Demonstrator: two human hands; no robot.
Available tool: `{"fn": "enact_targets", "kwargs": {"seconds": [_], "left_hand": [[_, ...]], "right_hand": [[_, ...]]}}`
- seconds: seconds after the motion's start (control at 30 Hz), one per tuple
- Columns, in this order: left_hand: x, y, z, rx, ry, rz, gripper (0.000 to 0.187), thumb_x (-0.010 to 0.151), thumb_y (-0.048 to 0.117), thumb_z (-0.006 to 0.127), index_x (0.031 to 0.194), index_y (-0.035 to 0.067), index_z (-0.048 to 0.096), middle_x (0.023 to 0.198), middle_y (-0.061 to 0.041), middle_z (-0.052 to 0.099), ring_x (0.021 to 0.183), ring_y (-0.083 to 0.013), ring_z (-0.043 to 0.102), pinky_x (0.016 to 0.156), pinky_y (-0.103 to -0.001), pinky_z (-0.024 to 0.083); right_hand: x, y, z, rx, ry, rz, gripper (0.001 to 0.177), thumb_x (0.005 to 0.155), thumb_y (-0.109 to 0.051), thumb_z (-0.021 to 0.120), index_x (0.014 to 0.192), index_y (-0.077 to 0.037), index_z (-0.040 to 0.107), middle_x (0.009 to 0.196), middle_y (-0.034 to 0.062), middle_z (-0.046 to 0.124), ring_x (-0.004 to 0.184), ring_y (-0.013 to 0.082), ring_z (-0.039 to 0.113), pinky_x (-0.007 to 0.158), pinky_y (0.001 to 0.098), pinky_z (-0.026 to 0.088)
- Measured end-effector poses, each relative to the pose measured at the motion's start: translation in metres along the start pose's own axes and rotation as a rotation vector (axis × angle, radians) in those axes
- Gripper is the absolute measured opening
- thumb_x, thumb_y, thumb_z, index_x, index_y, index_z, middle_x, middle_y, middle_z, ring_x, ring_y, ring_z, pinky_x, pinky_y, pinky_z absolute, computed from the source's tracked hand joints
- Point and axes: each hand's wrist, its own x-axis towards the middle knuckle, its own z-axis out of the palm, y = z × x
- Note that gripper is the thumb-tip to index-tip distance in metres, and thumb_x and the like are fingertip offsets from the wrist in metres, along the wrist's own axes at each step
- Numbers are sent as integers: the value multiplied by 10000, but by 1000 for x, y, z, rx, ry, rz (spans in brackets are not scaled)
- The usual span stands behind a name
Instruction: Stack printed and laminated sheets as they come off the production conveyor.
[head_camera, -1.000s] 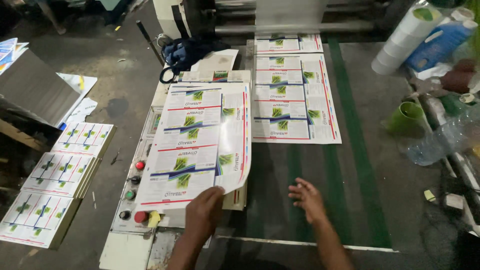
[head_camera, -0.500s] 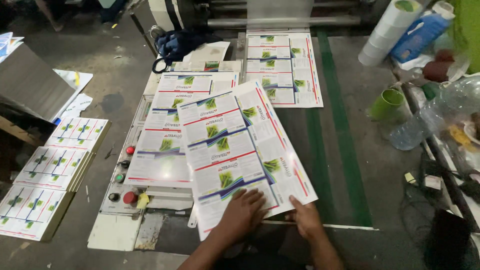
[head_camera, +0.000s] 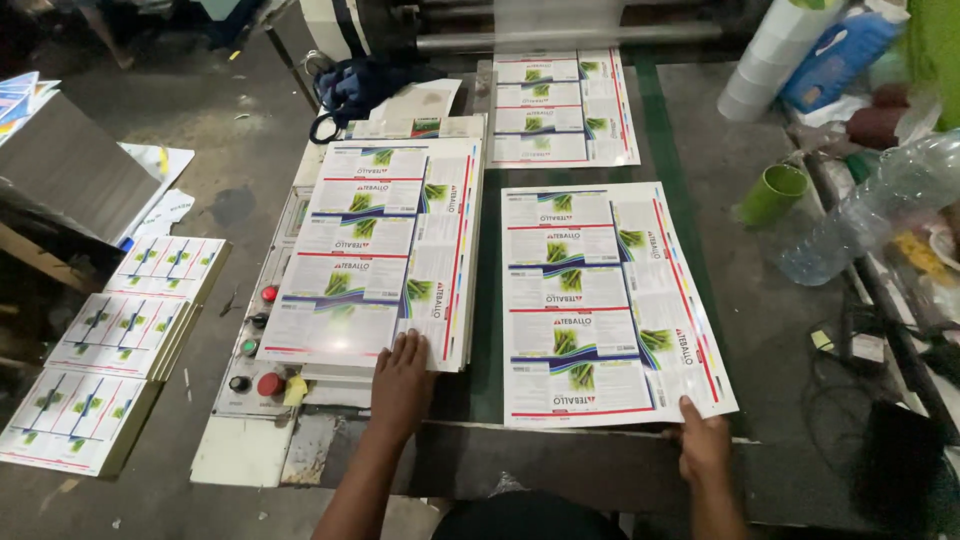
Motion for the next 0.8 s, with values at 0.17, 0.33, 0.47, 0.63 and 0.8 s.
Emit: {"fn": "enact_targets", "kwargs": {"seconds": [0.17,0.33,0.47,0.63,0.8], "left_hand": [[3,-8,-14,-62,-18,44,548,884,327,686,1330,24,588,1458,-182,561,1383,-346,501,1074,-484,440],[1,-29,-4,-193,33,71,379,843,214,666,1198,83,685,1320,-157,667,1240,-331,624,949,-450,531],[-2,-16,-40,-232,-14,-42,203,917,201,622,1081,160,735,1078,-103,761,1016,-323,721,814,-469,571],[-6,-15,-45,-242,-88,-204,184,974,296,609,1041,210,757,937,-108,764,872,-348,721,751,-476,569],[-8,-13,-53,-291,-108,-216,215,961,304,604,1079,185,739,1090,-113,750,955,-353,716,800,-476,577]], "right_hand": [[26,-9,31,15,-119,-54,354,1024,-143,589,1352,-12,571,1044,151,698,769,236,650,551,384,535],[63,-35,64,151,-143,-38,368,1020,-148,584,1374,-53,549,1094,135,692,821,236,664,564,383,532],[98,-35,80,252,-149,3,407,1002,-133,591,1399,-72,524,1145,137,673,852,262,661,588,397,532],[137,-26,86,378,-184,44,448,988,-100,603,1426,-90,511,1180,128,679,884,251,678,616,377,535],[144,-36,123,219,-123,-3,412,1015,-102,565,1423,-74,514,1170,139,675,831,270,673,563,388,536]]}}
